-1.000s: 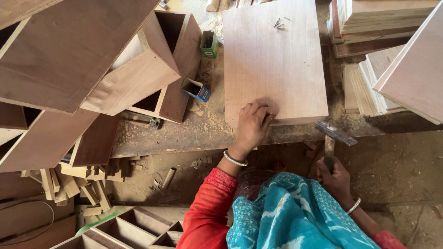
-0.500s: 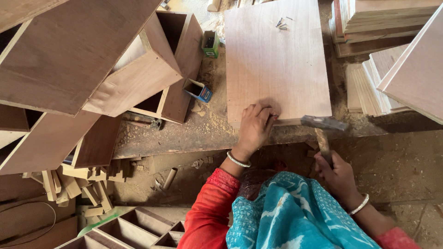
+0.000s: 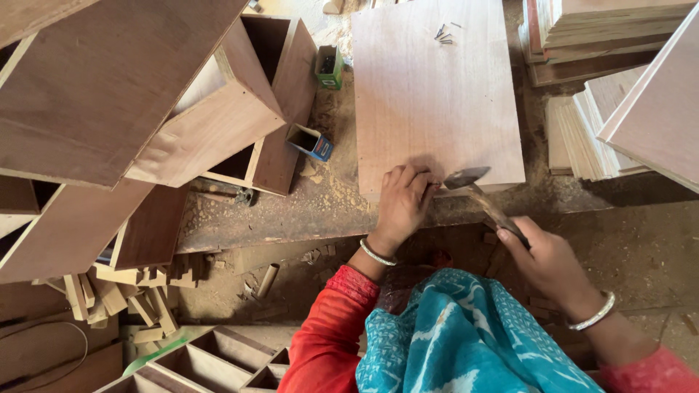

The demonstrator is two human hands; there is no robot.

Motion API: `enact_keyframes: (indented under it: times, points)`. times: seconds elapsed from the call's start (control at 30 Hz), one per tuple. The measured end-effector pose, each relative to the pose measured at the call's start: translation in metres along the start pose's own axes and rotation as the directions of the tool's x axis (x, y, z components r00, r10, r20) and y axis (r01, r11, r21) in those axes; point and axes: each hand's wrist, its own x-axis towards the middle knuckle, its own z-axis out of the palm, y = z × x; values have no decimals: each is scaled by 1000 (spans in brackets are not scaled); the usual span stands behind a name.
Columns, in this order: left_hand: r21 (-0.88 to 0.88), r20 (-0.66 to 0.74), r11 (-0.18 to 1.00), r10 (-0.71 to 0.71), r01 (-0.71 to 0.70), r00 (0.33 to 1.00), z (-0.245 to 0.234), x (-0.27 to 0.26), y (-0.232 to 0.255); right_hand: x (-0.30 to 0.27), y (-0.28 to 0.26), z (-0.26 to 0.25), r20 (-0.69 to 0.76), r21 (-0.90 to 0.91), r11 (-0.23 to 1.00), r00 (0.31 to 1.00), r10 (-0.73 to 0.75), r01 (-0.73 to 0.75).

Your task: The person hammers several nails into a rectangular wooden board using a hammer. They hold the board steady with one hand while striking the nails with the other. The board is then lifted and moved aside.

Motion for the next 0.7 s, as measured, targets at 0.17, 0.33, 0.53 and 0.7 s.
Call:
enact_keyframes:
  times: [0.17, 0.33, 0.53, 0.7]
  points:
    - [-12, -1, 1000, 6, -6, 1000, -1, 1, 0, 3, -27, -20, -76, -91, 991, 992, -101, 94]
    - [12, 1, 1000, 13, -13, 1000, 1, 0, -1, 14, -39, -27, 81, -302, 953, 997, -13, 37]
    - [2, -17, 1000, 20, -20, 1000, -1, 3, -1, 15, -40, -29, -5, -317, 948, 999, -43, 40]
    - [-31, -22, 1000, -1, 0, 1000, -6, -3, 4, 5, -20, -15, 38, -346, 937, 999, -38, 49]
